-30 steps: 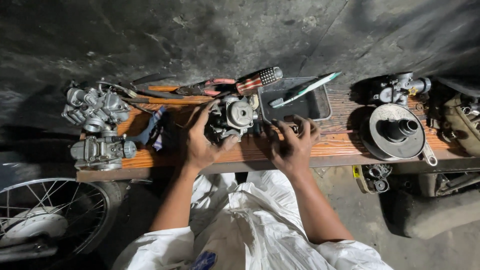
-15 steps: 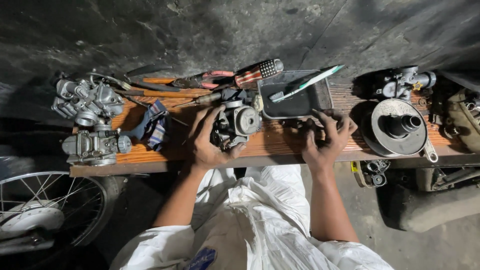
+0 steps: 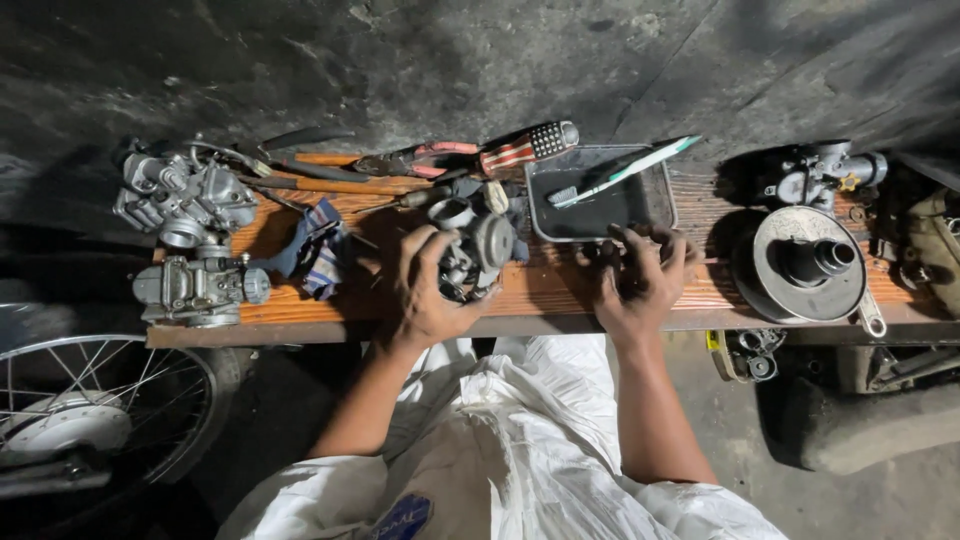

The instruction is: Servicing and disassembling a motorcycle carburetor unit on a low workbench

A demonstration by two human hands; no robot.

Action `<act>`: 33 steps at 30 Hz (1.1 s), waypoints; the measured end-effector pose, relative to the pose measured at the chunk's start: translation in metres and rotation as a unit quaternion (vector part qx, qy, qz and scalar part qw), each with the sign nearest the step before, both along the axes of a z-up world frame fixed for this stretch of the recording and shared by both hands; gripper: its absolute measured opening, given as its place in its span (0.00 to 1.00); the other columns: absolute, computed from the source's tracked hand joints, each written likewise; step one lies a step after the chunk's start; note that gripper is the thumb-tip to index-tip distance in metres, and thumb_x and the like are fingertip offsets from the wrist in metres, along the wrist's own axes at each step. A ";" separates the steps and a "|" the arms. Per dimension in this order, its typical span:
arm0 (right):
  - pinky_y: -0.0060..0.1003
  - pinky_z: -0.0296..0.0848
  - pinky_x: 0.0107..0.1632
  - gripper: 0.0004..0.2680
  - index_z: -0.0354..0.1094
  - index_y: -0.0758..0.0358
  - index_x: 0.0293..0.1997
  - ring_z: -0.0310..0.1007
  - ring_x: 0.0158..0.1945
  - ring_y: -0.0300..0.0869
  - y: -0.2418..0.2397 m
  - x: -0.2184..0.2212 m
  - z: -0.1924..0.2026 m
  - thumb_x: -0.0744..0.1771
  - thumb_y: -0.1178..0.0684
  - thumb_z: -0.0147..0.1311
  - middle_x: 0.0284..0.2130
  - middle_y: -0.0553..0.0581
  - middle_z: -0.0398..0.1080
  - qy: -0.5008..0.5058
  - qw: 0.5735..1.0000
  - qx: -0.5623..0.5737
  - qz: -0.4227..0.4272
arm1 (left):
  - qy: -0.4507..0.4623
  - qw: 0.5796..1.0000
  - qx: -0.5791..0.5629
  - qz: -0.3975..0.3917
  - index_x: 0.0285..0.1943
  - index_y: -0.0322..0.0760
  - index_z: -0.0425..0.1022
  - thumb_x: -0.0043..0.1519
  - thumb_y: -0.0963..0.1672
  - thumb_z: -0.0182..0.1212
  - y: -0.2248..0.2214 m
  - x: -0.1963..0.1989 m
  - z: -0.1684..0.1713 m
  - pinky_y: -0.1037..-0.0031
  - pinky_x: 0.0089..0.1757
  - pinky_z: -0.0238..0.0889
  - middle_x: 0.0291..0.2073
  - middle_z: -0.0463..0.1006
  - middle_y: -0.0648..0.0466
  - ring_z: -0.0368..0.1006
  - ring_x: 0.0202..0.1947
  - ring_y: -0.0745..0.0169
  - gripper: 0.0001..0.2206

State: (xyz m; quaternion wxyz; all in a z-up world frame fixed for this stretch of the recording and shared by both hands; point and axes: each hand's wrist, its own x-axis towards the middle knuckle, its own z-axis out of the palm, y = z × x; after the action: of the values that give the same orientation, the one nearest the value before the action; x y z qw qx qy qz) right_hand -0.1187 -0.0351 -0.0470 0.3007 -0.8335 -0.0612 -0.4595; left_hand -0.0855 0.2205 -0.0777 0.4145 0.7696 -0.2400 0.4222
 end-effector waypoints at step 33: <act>0.51 0.77 0.45 0.19 0.68 0.53 0.53 0.81 0.43 0.57 0.024 0.096 0.058 0.63 0.39 0.67 0.35 0.60 0.80 0.378 0.918 0.118 0.021 | 0.017 0.999 -0.012 -0.041 0.55 0.35 0.72 0.46 0.53 0.78 -0.007 0.004 0.001 0.60 0.53 0.65 0.48 0.71 0.45 0.72 0.49 0.47 0.32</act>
State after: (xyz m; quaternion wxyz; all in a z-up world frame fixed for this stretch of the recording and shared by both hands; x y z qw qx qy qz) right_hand -0.0229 -0.0109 0.0112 0.4073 -0.9020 0.0944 -0.1082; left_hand -0.0820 0.2133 -0.0770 0.4450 0.7610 -0.2591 0.3946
